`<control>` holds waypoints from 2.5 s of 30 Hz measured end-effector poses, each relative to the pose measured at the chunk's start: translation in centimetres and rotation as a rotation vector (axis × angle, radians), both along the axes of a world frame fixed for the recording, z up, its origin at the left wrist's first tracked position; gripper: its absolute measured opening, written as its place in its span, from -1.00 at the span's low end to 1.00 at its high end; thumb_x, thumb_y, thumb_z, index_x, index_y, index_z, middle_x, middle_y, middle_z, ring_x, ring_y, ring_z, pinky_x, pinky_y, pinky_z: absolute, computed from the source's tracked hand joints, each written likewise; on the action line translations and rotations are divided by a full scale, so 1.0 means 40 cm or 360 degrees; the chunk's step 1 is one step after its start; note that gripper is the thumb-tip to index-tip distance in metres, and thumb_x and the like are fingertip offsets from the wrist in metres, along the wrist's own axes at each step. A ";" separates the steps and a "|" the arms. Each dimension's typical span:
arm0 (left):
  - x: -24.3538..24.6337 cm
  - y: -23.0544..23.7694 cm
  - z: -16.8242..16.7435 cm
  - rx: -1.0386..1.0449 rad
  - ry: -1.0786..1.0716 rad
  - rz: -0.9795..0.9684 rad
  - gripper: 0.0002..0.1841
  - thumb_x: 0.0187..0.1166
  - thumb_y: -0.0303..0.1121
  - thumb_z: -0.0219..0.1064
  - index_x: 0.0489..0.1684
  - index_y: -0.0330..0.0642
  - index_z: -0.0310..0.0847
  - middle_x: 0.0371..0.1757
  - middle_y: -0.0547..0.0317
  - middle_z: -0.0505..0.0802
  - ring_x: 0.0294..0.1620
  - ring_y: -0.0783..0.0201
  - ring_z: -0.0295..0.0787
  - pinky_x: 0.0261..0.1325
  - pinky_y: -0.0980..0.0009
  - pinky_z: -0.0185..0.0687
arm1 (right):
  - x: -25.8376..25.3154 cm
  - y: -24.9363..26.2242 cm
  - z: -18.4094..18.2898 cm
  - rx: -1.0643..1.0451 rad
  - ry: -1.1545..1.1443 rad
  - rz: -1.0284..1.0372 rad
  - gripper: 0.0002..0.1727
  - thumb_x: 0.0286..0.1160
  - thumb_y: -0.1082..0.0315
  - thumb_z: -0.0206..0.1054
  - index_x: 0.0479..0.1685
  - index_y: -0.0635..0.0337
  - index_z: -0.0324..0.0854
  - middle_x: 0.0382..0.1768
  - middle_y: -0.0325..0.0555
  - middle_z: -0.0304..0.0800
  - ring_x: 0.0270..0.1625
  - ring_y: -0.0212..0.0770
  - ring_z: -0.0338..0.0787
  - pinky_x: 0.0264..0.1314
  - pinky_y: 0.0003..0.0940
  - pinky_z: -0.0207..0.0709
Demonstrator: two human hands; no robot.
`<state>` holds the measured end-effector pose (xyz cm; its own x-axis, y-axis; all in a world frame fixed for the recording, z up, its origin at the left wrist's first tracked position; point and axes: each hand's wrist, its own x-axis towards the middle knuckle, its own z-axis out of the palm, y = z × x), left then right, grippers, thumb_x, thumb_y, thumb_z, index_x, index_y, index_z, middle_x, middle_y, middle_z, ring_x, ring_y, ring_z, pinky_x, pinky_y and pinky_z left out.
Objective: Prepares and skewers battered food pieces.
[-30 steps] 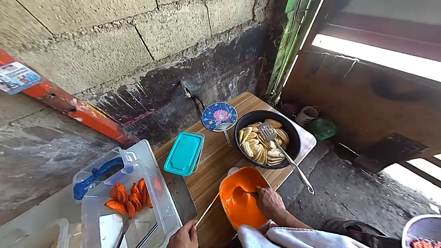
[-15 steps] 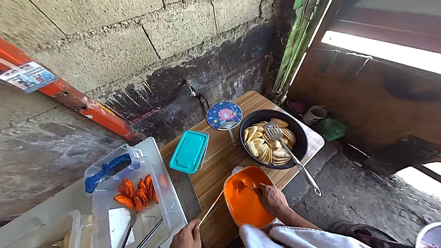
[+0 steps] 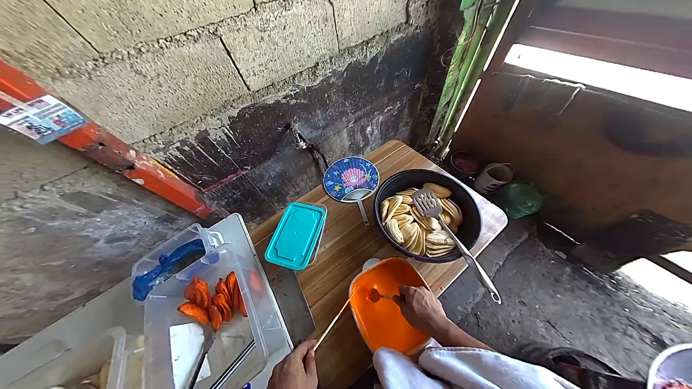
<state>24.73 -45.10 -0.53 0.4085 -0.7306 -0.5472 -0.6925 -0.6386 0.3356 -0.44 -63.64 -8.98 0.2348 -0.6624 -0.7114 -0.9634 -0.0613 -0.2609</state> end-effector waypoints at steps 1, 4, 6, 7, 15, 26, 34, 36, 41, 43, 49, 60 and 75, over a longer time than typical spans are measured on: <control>-0.002 0.002 -0.001 0.0002 0.0005 0.0000 -0.62 0.77 -0.27 0.08 0.34 -0.09 0.78 0.03 -0.08 0.94 0.09 -0.07 0.89 0.27 -0.13 0.67 | -0.007 -0.003 -0.002 0.0027 0.0008 -0.0015 -0.47 0.75 -0.14 0.07 0.07 0.12 0.73 0.08 0.12 0.85 0.27 0.13 0.82 0.22 0.22 0.65; -0.002 0.005 -0.006 -0.0005 0.0002 0.0000 -0.62 0.76 -0.27 0.08 0.33 -0.10 0.78 0.03 -0.07 0.94 0.09 -0.06 0.90 0.27 -0.12 0.68 | -0.011 0.000 0.007 -0.0037 0.0017 -0.0055 -0.47 0.79 -0.15 0.00 0.08 0.07 0.72 0.09 0.09 0.86 0.27 0.11 0.83 0.23 0.19 0.66; 0.000 0.016 -0.013 0.0007 0.0007 0.0010 -0.61 0.77 -0.27 0.08 0.34 -0.11 0.78 0.03 -0.07 0.94 0.10 -0.05 0.90 0.28 -0.11 0.67 | -0.011 0.010 -0.001 -0.0021 -0.0053 0.0028 -0.45 0.80 -0.17 -0.02 0.04 0.09 0.70 0.02 0.11 0.85 0.21 0.14 0.84 0.18 0.21 0.66; 0.000 0.018 -0.015 0.0024 0.0013 0.0007 -0.61 0.77 -0.27 0.08 0.34 -0.11 0.77 0.04 -0.07 0.94 0.10 -0.05 0.90 0.29 -0.10 0.67 | -0.013 0.011 -0.005 0.0001 -0.0061 0.0034 -0.45 0.78 -0.16 0.01 0.03 0.09 0.72 0.02 0.12 0.85 0.21 0.14 0.84 0.17 0.23 0.66; -0.004 0.008 -0.011 0.0057 0.0004 -0.0037 -0.61 0.77 -0.26 0.08 0.35 -0.08 0.77 0.05 -0.06 0.94 0.11 -0.04 0.89 0.29 -0.11 0.67 | -0.011 0.004 0.011 -0.0023 -0.0013 -0.0082 -0.48 0.77 -0.13 0.03 0.03 0.09 0.74 0.06 0.09 0.86 0.25 0.11 0.83 0.20 0.22 0.65; 0.007 0.009 -0.003 0.0011 -0.0018 -0.0036 -0.62 0.77 -0.28 0.08 0.33 -0.11 0.78 -0.01 -0.06 0.95 0.05 -0.04 0.90 0.25 -0.12 0.67 | -0.012 0.003 -0.014 -0.0027 -0.0076 -0.0105 -0.47 0.78 -0.15 0.03 0.01 0.09 0.73 0.04 0.09 0.86 0.23 0.11 0.83 0.20 0.20 0.64; 0.010 0.021 -0.004 0.0060 -0.0021 -0.0051 -0.61 0.78 -0.27 0.07 0.35 -0.09 0.77 0.00 -0.05 0.95 0.07 -0.04 0.90 0.26 -0.11 0.67 | 0.009 0.004 -0.009 -0.0002 -0.0031 -0.0115 -0.48 0.73 -0.14 0.08 0.01 0.10 0.76 0.06 0.10 0.86 0.25 0.12 0.83 0.21 0.23 0.66; 0.012 0.019 -0.003 0.0039 -0.0029 -0.0053 -0.61 0.77 -0.27 0.07 0.35 -0.09 0.77 -0.01 -0.06 0.95 0.05 -0.04 0.90 0.23 -0.11 0.68 | 0.014 0.003 -0.002 -0.0034 -0.0014 -0.0139 -0.47 0.78 -0.14 0.01 0.04 0.09 0.73 0.08 0.10 0.86 0.27 0.11 0.83 0.23 0.20 0.66; 0.011 0.017 -0.001 0.0045 -0.0046 -0.0037 -0.61 0.77 -0.26 0.07 0.35 -0.07 0.78 -0.02 -0.04 0.95 0.05 -0.03 0.91 0.23 -0.11 0.68 | 0.011 -0.004 -0.005 0.0002 -0.0009 -0.0079 -0.48 0.73 -0.14 0.08 0.03 0.10 0.75 0.09 0.10 0.86 0.27 0.12 0.83 0.22 0.22 0.65; 0.014 0.011 0.001 0.0034 -0.0053 -0.0035 -0.61 0.77 -0.26 0.07 0.35 -0.07 0.77 -0.02 -0.03 0.95 0.04 -0.02 0.91 0.23 -0.09 0.68 | 0.009 -0.005 0.001 -0.0045 -0.0035 -0.0071 -0.48 0.78 -0.13 0.01 0.04 0.08 0.72 0.06 0.09 0.86 0.25 0.10 0.83 0.22 0.20 0.65; 0.011 0.006 0.004 0.0010 -0.0023 -0.0020 -0.61 0.77 -0.26 0.08 0.33 -0.08 0.78 -0.04 -0.05 0.95 0.04 -0.04 0.91 0.22 -0.12 0.70 | -0.017 -0.013 -0.004 -0.0069 -0.0050 -0.0161 -0.48 0.75 -0.15 0.05 0.00 0.06 0.74 0.04 0.06 0.87 0.23 0.10 0.84 0.19 0.20 0.66; 0.010 0.008 0.003 0.0017 -0.0029 -0.0001 -0.61 0.77 -0.25 0.08 0.34 -0.08 0.78 -0.02 -0.04 0.95 0.05 -0.02 0.91 0.22 -0.10 0.69 | -0.048 -0.003 -0.016 0.0089 -0.0086 0.0202 -0.48 0.69 -0.15 0.15 -0.05 0.13 0.77 0.02 0.14 0.86 0.22 0.17 0.82 0.19 0.29 0.63; 0.010 0.000 0.008 0.0020 -0.0018 -0.0029 -0.60 0.78 -0.24 0.04 0.35 -0.09 0.76 0.04 -0.03 0.94 0.08 -0.01 0.90 0.26 -0.08 0.68 | -0.034 -0.044 0.004 -0.0061 -0.0045 -0.0036 -0.46 0.76 -0.16 0.05 0.03 0.08 0.75 0.09 0.09 0.86 0.27 0.11 0.82 0.25 0.21 0.64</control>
